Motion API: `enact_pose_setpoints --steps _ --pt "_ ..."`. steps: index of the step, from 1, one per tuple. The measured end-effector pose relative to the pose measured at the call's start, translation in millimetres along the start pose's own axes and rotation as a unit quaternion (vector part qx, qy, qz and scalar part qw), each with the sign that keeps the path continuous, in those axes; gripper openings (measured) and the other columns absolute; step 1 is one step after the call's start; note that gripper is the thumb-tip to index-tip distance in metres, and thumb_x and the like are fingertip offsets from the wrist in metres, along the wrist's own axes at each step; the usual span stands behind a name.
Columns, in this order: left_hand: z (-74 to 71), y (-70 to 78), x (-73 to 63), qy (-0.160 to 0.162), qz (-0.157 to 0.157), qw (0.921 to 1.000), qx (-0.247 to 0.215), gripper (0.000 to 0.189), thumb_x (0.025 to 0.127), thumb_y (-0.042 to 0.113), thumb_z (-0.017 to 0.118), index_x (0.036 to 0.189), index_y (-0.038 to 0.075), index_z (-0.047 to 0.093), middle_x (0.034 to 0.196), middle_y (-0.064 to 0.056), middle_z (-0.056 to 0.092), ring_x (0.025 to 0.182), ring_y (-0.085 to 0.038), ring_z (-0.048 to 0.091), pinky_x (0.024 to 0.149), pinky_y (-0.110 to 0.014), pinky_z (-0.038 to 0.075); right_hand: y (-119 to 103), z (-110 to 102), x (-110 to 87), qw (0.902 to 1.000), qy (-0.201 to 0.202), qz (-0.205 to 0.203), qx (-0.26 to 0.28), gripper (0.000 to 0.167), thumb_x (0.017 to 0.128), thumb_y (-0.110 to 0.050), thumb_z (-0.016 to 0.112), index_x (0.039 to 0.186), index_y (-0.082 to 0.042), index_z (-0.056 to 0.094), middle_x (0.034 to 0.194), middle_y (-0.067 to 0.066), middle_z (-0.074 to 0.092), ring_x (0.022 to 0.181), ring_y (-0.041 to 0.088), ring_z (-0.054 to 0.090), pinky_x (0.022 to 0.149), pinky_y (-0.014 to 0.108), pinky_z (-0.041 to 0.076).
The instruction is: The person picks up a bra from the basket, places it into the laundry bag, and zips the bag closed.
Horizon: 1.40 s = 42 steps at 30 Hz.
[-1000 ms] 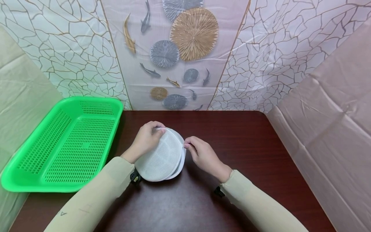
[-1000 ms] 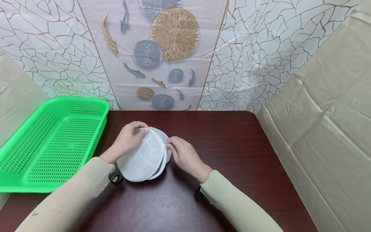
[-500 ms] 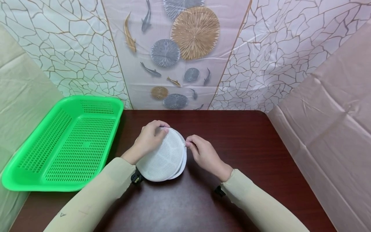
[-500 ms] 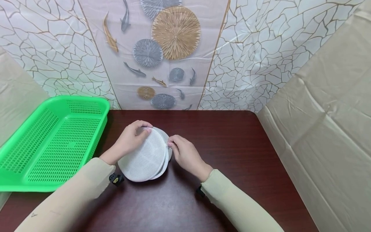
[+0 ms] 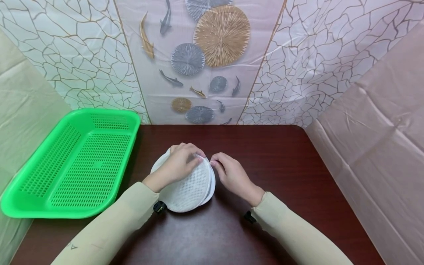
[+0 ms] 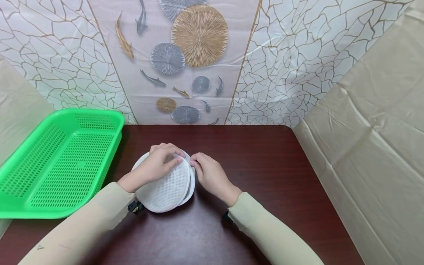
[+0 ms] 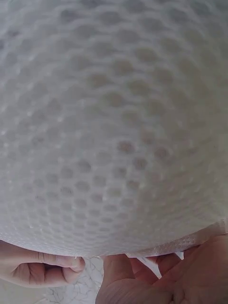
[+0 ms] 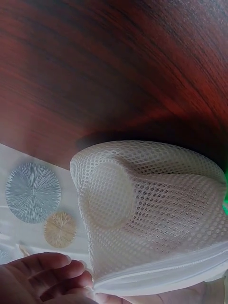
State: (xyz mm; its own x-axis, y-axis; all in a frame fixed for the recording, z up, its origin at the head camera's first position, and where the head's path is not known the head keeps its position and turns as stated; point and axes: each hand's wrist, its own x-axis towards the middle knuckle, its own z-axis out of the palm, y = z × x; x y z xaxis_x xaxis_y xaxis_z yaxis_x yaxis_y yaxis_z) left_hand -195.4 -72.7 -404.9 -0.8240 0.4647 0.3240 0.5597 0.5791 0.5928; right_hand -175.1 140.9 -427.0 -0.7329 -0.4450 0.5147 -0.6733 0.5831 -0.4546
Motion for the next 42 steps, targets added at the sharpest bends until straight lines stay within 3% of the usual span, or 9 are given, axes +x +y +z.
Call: enact_pose_setpoints --steps 9,15,42 --pt "4.2 -3.4 -1.2 0.034 0.005 0.9993 -0.013 0.008 0.091 0.015 0.067 0.098 0.013 0.071 0.097 0.004 0.065 0.095 -0.019 0.052 0.089 -0.046 0.028 0.2 0.9 -1.6 1.0 0.0 0.0 0.006 0.005 0.094 -0.008 0.063 0.097 -0.01 0.06 0.09 -0.004 0.057 0.08 0.008 0.053 0.073 0.028 0.047" --pt "2.8 -4.1 -0.5 0.053 -0.015 0.9983 -0.02 0.006 0.091 0.015 0.067 0.096 0.015 0.072 0.096 0.005 0.066 0.095 -0.019 0.052 0.088 -0.045 0.028 0.4 0.7 -3.0 0.9999 0.002 -0.002 0.01 0.006 0.093 -0.007 0.063 0.096 -0.01 0.06 0.089 -0.004 0.057 0.08 0.007 0.053 0.073 0.027 0.047" --pt "-1.6 -9.1 2.1 0.066 -0.055 0.9958 -0.032 0.007 0.092 0.017 0.067 0.096 0.015 0.072 0.099 0.003 0.066 0.098 -0.02 0.052 0.09 -0.045 0.026 0.6 0.6 -4.4 0.9999 0.001 -0.001 0.012 0.006 0.093 -0.008 0.063 0.096 -0.011 0.06 0.089 -0.005 0.057 0.079 0.007 0.052 0.072 0.027 0.047"
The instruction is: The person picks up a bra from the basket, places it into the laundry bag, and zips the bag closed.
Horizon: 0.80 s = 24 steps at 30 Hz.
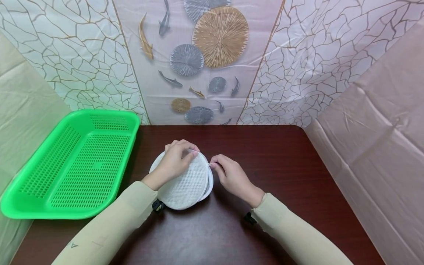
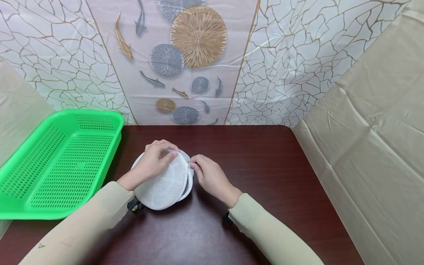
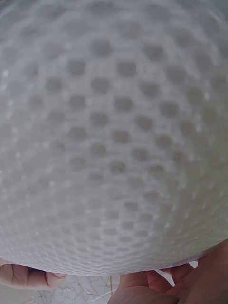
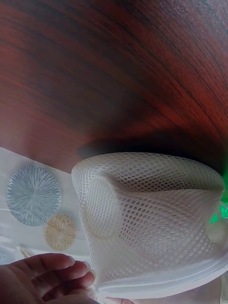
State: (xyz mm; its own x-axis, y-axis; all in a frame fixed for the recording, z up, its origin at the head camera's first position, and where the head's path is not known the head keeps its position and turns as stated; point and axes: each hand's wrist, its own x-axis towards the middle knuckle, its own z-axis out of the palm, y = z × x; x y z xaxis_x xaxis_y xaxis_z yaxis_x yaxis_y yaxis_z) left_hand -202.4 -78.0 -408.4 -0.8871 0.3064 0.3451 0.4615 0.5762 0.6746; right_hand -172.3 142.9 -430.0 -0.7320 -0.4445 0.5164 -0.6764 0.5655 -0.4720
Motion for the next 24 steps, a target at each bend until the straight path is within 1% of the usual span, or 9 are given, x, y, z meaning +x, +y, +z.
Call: enact_pose_setpoints --steps 5,10,17,20,24 --pt "-1.5 -0.7 0.3 0.011 -0.017 0.9998 -0.001 0.007 0.092 0.016 0.066 0.096 0.015 0.072 0.1 0.002 0.065 0.097 -0.02 0.051 0.09 -0.045 0.026 -0.4 -0.4 -1.3 1.0 -0.004 0.005 0.001 0.006 0.093 -0.007 0.063 0.096 -0.012 0.06 0.089 -0.006 0.057 0.079 0.007 0.052 0.071 0.026 0.047" --pt "-2.2 -0.8 0.3 0.011 -0.022 0.9997 -0.004 0.008 0.092 0.017 0.066 0.096 0.014 0.072 0.101 0.001 0.065 0.097 -0.021 0.051 0.09 -0.046 0.026 -0.8 -0.1 -2.1 1.0 -0.005 0.008 0.0 0.007 0.093 -0.007 0.063 0.096 -0.012 0.059 0.089 -0.005 0.057 0.08 0.007 0.052 0.072 0.027 0.047" --pt "-1.9 -1.7 0.4 0.024 -0.031 0.9992 -0.007 0.008 0.091 0.015 0.066 0.096 0.014 0.072 0.101 -0.001 0.066 0.097 -0.023 0.052 0.089 -0.047 0.026 -1.8 0.6 -3.1 0.9999 -0.006 0.01 -0.001 0.006 0.093 -0.008 0.064 0.096 -0.012 0.059 0.09 -0.005 0.057 0.081 0.007 0.053 0.073 0.027 0.047" --pt "-2.2 -1.7 0.2 0.029 -0.04 0.9988 -0.008 0.008 0.092 0.016 0.065 0.097 0.014 0.072 0.102 -0.001 0.065 0.098 -0.023 0.052 0.088 -0.046 0.026 -2.1 0.6 -3.0 0.9999 -0.007 0.012 0.001 0.006 0.093 -0.008 0.063 0.096 -0.012 0.059 0.09 -0.005 0.057 0.081 0.007 0.053 0.073 0.027 0.047" --pt "-2.8 -2.2 0.2 0.045 -0.056 0.9973 -0.01 0.008 0.093 0.016 0.064 0.096 0.014 0.072 0.102 -0.001 0.065 0.096 -0.022 0.052 0.088 -0.046 0.026 -3.0 0.6 -2.9 0.9999 -0.009 0.011 0.002 0.005 0.094 -0.008 0.063 0.095 -0.012 0.059 0.089 -0.006 0.057 0.08 0.007 0.052 0.072 0.026 0.046"
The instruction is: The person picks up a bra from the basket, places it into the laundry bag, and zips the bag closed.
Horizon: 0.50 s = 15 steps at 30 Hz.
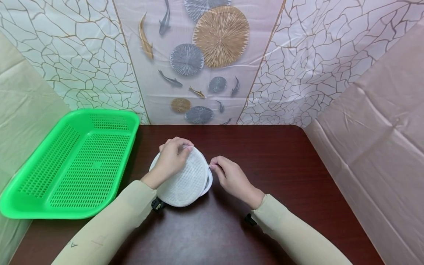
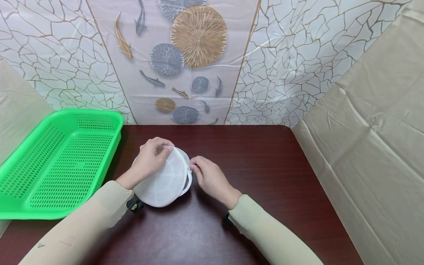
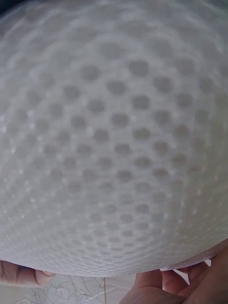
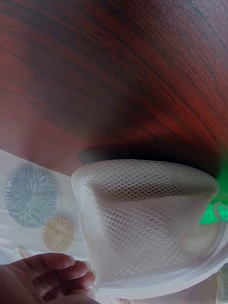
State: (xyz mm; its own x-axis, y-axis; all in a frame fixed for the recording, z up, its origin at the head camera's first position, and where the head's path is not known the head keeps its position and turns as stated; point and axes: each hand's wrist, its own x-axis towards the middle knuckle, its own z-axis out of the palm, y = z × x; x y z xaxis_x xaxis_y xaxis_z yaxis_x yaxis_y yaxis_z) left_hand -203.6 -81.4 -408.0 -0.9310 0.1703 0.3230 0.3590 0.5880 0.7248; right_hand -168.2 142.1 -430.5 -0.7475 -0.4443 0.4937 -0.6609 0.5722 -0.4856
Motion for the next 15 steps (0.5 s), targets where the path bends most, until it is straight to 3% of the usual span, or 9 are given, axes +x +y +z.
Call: enact_pose_setpoints --steps 11,15 --pt "-1.0 -1.8 1.5 0.012 -0.016 0.9998 0.001 0.009 0.093 0.014 0.063 0.097 0.012 0.071 0.102 -0.004 0.065 0.098 -0.024 0.053 0.089 -0.047 0.027 0.6 0.9 -1.1 0.9999 0.008 -0.009 -0.002 0.006 0.093 -0.008 0.064 0.094 -0.011 0.059 0.089 -0.005 0.057 0.08 0.007 0.053 0.072 0.027 0.047" --pt "-0.9 -2.3 1.7 -0.003 0.002 0.9999 0.011 0.01 0.094 0.014 0.062 0.099 0.012 0.07 0.102 -0.004 0.064 0.1 -0.025 0.053 0.093 -0.048 0.026 0.9 0.6 -1.3 0.9999 0.01 -0.006 -0.007 0.006 0.093 -0.008 0.064 0.094 -0.011 0.06 0.089 -0.005 0.058 0.082 0.007 0.054 0.074 0.027 0.047"
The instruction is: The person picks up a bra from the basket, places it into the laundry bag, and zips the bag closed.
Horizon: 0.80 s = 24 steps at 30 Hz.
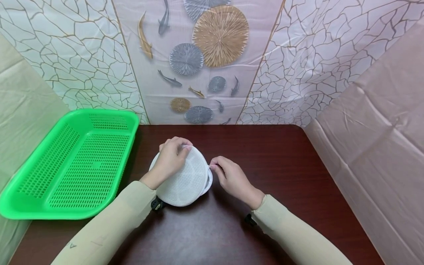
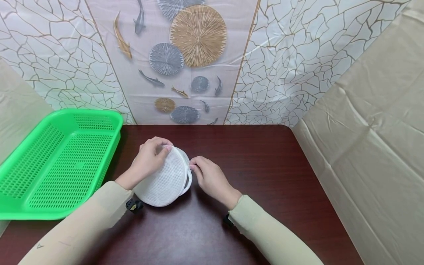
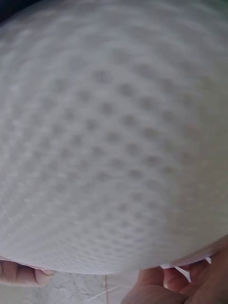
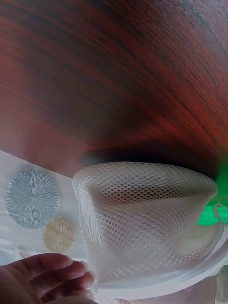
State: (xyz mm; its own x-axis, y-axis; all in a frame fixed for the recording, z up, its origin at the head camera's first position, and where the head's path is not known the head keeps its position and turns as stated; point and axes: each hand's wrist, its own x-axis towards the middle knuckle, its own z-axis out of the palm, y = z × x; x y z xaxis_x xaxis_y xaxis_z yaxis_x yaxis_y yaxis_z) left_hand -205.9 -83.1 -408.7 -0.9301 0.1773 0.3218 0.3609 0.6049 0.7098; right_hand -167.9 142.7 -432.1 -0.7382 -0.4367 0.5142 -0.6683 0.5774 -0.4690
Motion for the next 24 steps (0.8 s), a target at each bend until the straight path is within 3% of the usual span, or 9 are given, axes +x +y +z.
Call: enact_pose_setpoints --steps 6,13,18,24 --pt "0.6 6.7 -2.5 -0.043 0.064 0.9964 0.037 0.018 0.092 0.021 0.064 0.107 0.012 0.069 0.106 -0.003 0.063 0.099 -0.025 0.053 0.091 -0.048 0.028 1 0 0.0 0.9998 0.005 0.01 -0.018 0.004 0.093 -0.009 0.063 0.096 -0.011 0.061 0.089 -0.005 0.058 0.082 0.009 0.054 0.075 0.029 0.047" --pt "5.2 18.6 -8.3 -0.103 0.13 0.9807 0.103 0.019 0.092 0.024 0.065 0.11 0.019 0.069 0.106 0.002 0.062 0.098 -0.022 0.052 0.092 -0.05 0.027 0 0 1.6 0.9996 0.016 -0.001 -0.021 0.007 0.093 -0.007 0.064 0.096 -0.011 0.059 0.089 -0.004 0.057 0.082 0.01 0.054 0.074 0.028 0.047" --pt "9.0 19.4 -10.7 -0.109 0.14 0.9773 0.116 0.011 0.093 0.022 0.064 0.102 0.02 0.07 0.103 0.003 0.061 0.097 -0.021 0.051 0.092 -0.049 0.027 -1 1 0.7 0.9995 0.023 -0.009 -0.021 0.005 0.094 -0.008 0.063 0.096 -0.011 0.059 0.09 -0.004 0.058 0.082 0.011 0.054 0.074 0.028 0.047" --pt "12.4 17.0 -11.5 -0.086 0.138 0.9819 0.096 0.005 0.092 0.02 0.066 0.095 0.018 0.069 0.097 0.004 0.062 0.095 -0.021 0.052 0.092 -0.047 0.027 -1 2 0.4 0.9996 0.022 -0.013 -0.01 0.005 0.093 -0.007 0.063 0.096 -0.009 0.059 0.09 -0.003 0.058 0.082 0.01 0.054 0.074 0.028 0.047"
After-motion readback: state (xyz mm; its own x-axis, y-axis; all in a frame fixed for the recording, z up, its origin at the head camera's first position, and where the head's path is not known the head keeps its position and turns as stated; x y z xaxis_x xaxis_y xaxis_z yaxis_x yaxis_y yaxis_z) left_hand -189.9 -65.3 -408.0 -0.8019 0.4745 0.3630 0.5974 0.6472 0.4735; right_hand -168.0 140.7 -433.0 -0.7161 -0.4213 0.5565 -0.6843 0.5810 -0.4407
